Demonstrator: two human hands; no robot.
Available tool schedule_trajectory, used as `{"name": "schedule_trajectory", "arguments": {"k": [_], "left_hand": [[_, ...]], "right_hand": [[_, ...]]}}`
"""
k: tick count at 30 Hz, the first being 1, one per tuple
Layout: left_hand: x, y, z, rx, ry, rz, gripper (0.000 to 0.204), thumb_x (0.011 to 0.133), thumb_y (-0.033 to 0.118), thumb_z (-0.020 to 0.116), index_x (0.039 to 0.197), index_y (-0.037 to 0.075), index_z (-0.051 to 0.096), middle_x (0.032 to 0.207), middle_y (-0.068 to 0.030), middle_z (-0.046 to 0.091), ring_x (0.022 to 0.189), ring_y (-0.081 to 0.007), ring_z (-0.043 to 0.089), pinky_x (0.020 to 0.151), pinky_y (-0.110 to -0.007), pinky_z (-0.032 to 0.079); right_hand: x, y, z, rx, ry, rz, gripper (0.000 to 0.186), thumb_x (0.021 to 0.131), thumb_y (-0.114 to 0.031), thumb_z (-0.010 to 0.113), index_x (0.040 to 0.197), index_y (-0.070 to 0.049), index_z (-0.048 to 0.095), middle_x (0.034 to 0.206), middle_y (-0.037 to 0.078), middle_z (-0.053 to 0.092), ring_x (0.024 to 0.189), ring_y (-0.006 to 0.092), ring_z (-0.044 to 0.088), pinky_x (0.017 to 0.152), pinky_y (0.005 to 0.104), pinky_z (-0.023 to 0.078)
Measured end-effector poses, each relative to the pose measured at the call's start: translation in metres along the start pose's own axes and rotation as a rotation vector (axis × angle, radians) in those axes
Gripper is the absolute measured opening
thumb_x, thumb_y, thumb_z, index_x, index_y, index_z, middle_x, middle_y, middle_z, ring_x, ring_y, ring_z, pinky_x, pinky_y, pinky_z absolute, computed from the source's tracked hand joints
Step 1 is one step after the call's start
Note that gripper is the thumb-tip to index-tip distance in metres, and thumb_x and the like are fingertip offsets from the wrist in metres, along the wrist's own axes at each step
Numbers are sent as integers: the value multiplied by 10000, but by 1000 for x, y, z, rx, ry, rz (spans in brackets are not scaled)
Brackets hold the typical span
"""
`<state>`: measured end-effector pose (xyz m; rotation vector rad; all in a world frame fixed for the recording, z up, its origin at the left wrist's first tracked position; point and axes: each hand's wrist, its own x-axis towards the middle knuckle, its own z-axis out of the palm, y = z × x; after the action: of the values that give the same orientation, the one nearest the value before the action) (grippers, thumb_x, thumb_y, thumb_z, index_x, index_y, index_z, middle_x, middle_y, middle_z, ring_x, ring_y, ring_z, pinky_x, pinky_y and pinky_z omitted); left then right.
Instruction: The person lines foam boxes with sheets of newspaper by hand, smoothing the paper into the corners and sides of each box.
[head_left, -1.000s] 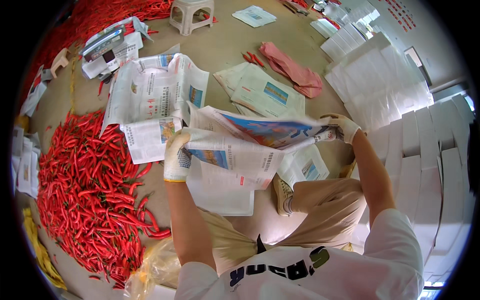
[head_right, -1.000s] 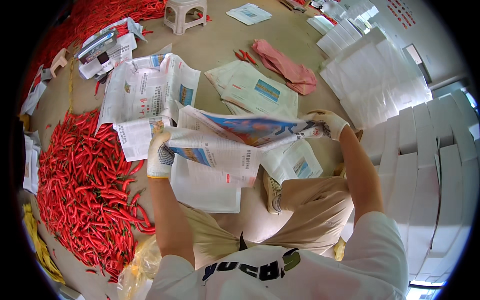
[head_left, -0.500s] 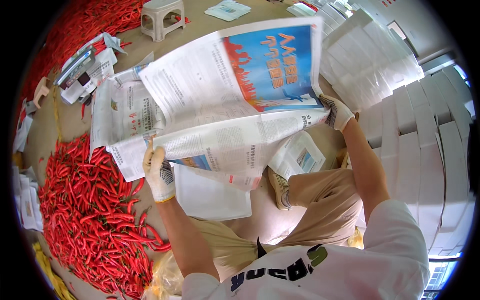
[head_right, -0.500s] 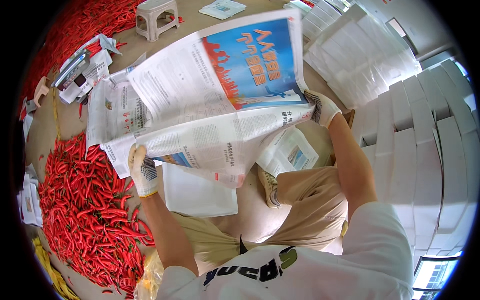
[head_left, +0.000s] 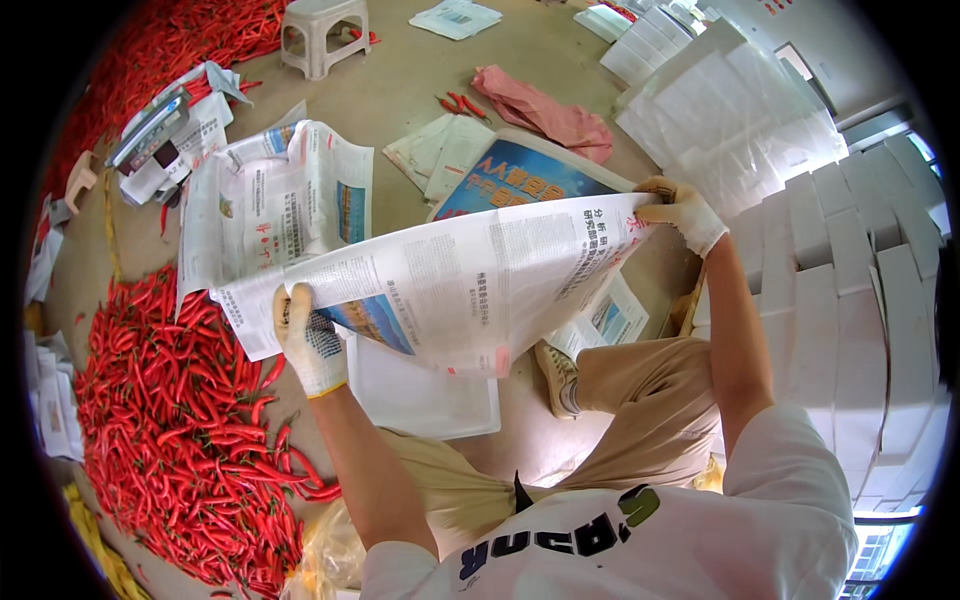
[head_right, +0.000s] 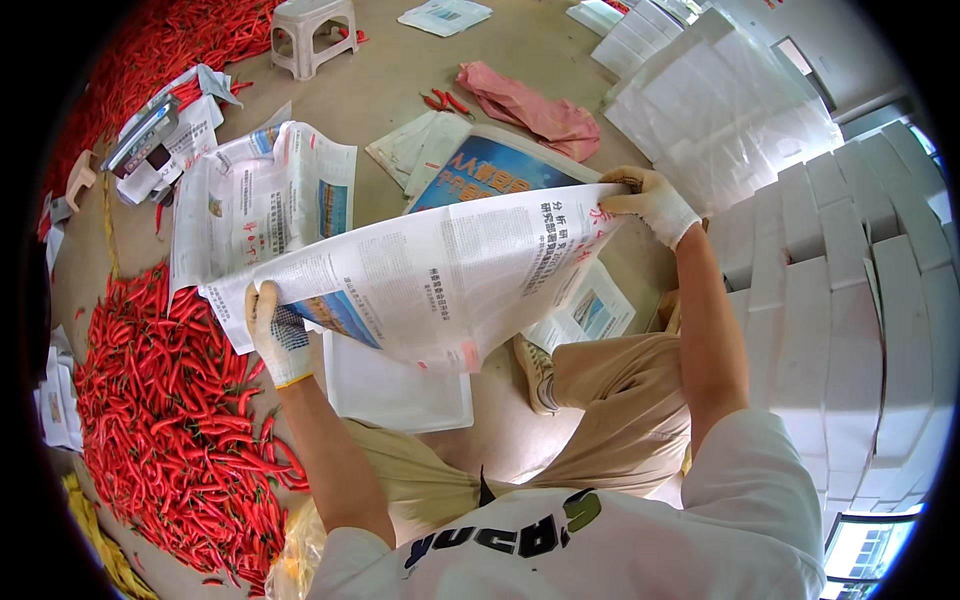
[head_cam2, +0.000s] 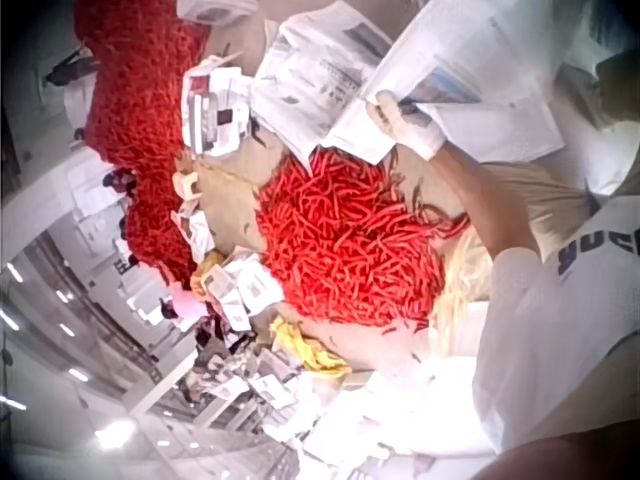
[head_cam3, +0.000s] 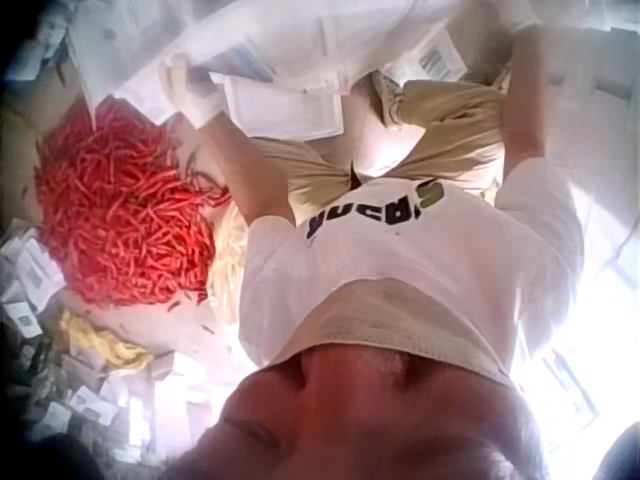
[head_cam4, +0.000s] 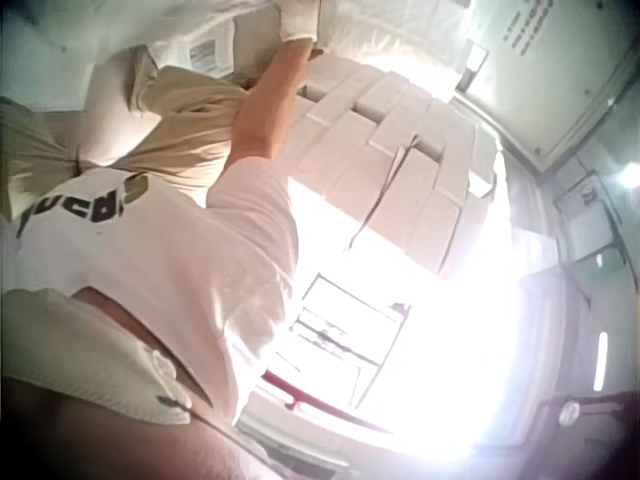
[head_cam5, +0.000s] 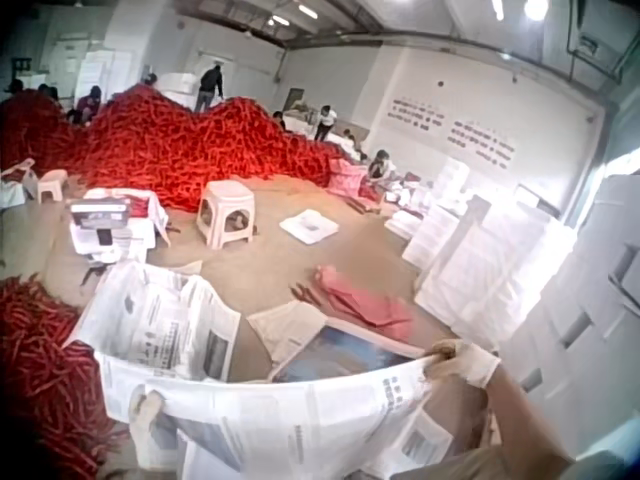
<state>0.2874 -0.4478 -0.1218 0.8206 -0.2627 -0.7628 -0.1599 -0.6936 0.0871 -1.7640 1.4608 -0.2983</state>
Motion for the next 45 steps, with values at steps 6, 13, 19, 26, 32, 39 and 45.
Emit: {"name": "schedule_trajectory", "arguments": {"k": [6,13,19,26,32,39,45], "left_hand": [[3,-14,-3,90,75,37,387,1015,185,705,1330,-20,613,1230,-102,663,1067,-186,629,1013,-363,492],[-24,7,43,727,68,493,760,897,163,810,1548,-18,462,1516,-211,537,1427,-333,495,1230,-453,374],[-68,35,111,1040,-640,794,605,660,66,880,1238,86,702,1376,-140,634,1365,-376,557,1244,-626,312],[-68,33,112,906,-779,679,209,722,-21,831,882,72,735,1022,-40,726,1085,-302,686,1237,-586,363],[-74,52,113,892,-681,717,213,726,-27,838,891,71,745,1019,-65,730,1093,-314,690,1209,-581,406],[-73,76,137,845,-534,888,242,730,-16,862,926,64,745,1090,-84,732,1120,-352,684,1176,-571,440],[-64,71,153,776,-442,976,325,771,13,843,1083,50,762,1199,-140,715,1169,-339,672,1159,-548,449]], "right_hand": [[-8,1,-20,15,260,-357,215,900,-77,810,1103,-8,794,1368,122,682,1078,127,670,968,280,511],[-65,-67,-15,34,-7,-452,174,851,-47,849,1008,-13,782,1354,145,696,1132,145,648,967,296,495],[-65,-82,-5,-85,-101,-661,155,857,-70,851,973,-5,773,1314,175,713,1313,213,619,1055,334,472],[-35,-79,42,129,391,-646,459,913,-94,817,1353,-17,710,1478,139,625,1323,223,605,1163,369,441],[-63,-95,79,143,653,-762,807,863,-267,893,1513,49,535,1457,175,621,1355,291,589,1195,424,429],[-106,-113,170,-391,-108,-727,988,760,-339,945,1546,23,468,1507,279,553,1403,434,551,1174,455,456],[-82,-76,191,-60,-378,-307,486,937,-270,795,1333,-14,680,1220,130,733,1067,206,708,940,389,561]]}}
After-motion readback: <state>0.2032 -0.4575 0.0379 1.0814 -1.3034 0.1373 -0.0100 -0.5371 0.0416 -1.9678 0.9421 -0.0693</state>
